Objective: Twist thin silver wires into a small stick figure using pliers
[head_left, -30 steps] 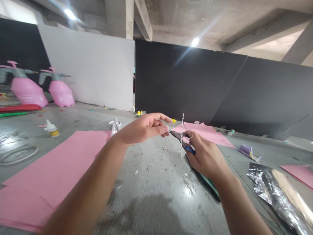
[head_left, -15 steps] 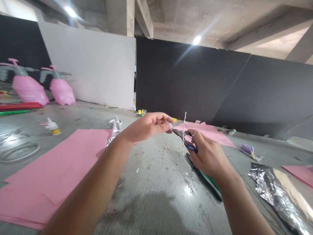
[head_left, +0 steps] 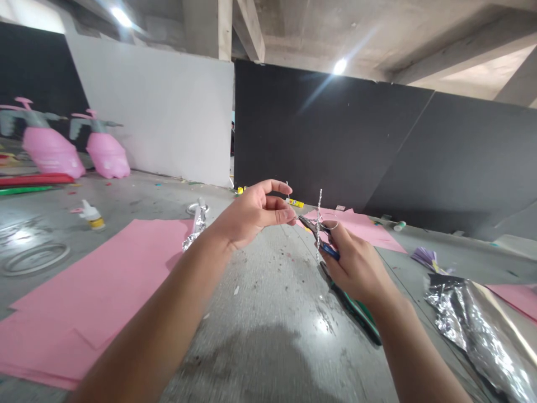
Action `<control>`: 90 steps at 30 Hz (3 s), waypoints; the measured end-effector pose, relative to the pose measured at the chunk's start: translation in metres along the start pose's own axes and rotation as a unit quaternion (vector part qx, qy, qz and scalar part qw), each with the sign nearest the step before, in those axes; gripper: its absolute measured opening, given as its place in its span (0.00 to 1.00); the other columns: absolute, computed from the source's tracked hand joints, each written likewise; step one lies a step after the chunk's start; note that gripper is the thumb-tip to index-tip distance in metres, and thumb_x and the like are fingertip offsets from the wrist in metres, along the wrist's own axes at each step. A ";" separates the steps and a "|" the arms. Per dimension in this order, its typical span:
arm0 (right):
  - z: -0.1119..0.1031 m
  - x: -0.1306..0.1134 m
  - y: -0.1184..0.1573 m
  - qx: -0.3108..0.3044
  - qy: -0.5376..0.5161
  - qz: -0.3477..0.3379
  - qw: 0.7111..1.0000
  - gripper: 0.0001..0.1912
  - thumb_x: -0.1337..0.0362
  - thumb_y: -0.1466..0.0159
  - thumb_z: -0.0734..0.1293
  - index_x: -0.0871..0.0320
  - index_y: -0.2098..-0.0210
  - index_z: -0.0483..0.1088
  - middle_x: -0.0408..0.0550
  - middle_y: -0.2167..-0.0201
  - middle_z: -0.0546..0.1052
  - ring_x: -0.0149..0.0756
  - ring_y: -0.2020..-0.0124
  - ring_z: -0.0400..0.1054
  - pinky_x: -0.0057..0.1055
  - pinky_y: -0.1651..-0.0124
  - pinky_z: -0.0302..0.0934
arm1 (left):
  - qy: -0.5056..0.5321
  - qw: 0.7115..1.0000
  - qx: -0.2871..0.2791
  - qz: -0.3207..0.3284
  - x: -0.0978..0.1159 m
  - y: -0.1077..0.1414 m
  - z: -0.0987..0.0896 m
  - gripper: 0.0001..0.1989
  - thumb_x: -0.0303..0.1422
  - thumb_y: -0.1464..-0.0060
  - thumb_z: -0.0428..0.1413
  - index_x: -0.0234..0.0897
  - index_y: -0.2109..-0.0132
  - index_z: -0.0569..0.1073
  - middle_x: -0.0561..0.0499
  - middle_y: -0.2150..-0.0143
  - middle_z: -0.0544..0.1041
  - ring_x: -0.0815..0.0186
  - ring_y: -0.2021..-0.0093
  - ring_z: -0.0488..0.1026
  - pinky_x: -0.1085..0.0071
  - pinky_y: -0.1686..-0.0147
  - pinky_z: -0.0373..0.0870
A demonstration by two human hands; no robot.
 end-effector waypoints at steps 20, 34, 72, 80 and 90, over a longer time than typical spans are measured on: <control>-0.005 -0.015 0.000 -0.059 -0.211 0.075 0.973 0.10 0.55 0.30 0.57 0.54 0.62 0.59 0.39 0.76 0.63 0.31 0.75 0.56 0.32 0.71 0.50 | -0.127 0.945 0.034 0.300 0.003 0.003 0.000 0.04 0.33 0.35 0.51 0.42 0.56 0.61 0.54 0.70 0.79 0.64 0.65 0.80 0.56 0.52 0.74; -0.005 -0.016 0.001 -0.018 -0.101 -0.004 0.995 0.04 0.63 0.34 0.59 0.53 0.63 0.55 0.43 0.73 0.67 0.33 0.75 0.56 0.31 0.71 0.50 | -0.121 0.982 -0.141 0.021 0.019 0.014 -0.013 0.12 0.33 0.41 0.59 0.37 0.50 0.71 0.48 0.62 0.78 0.66 0.61 0.75 0.69 0.60 0.70; -0.007 -0.011 0.002 -0.017 -0.070 -0.027 0.997 0.06 0.66 0.37 0.60 0.53 0.60 0.57 0.45 0.71 0.69 0.35 0.75 0.58 0.32 0.71 0.52 | -0.056 0.993 -0.051 -0.093 0.020 0.014 -0.004 0.17 0.30 0.45 0.63 0.34 0.49 0.72 0.46 0.67 0.82 0.63 0.64 0.79 0.65 0.60 0.73; -0.006 -0.012 0.001 -0.018 -0.079 0.009 0.997 0.05 0.63 0.35 0.60 0.53 0.64 0.56 0.43 0.73 0.66 0.34 0.75 0.56 0.33 0.71 0.51 | 0.023 0.993 0.074 -0.094 0.016 0.011 0.002 0.21 0.22 0.53 0.66 0.34 0.53 0.68 0.50 0.70 0.80 0.66 0.67 0.78 0.68 0.63 0.72; -0.002 -0.014 0.002 -0.101 -0.354 0.097 0.925 0.15 0.49 0.30 0.56 0.53 0.56 0.63 0.39 0.74 0.59 0.30 0.76 0.52 0.31 0.73 0.51 | -0.401 0.824 0.176 0.361 0.010 0.019 0.021 0.07 0.26 0.43 0.59 0.43 0.60 0.74 0.53 0.62 0.80 0.64 0.60 0.77 0.65 0.57 0.73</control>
Point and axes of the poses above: each hand's wrist, its own y-axis away from the middle knuckle, its own z-axis out of the palm, x = y × z, the point moved 1 cm from there along -y, towards the middle knuckle
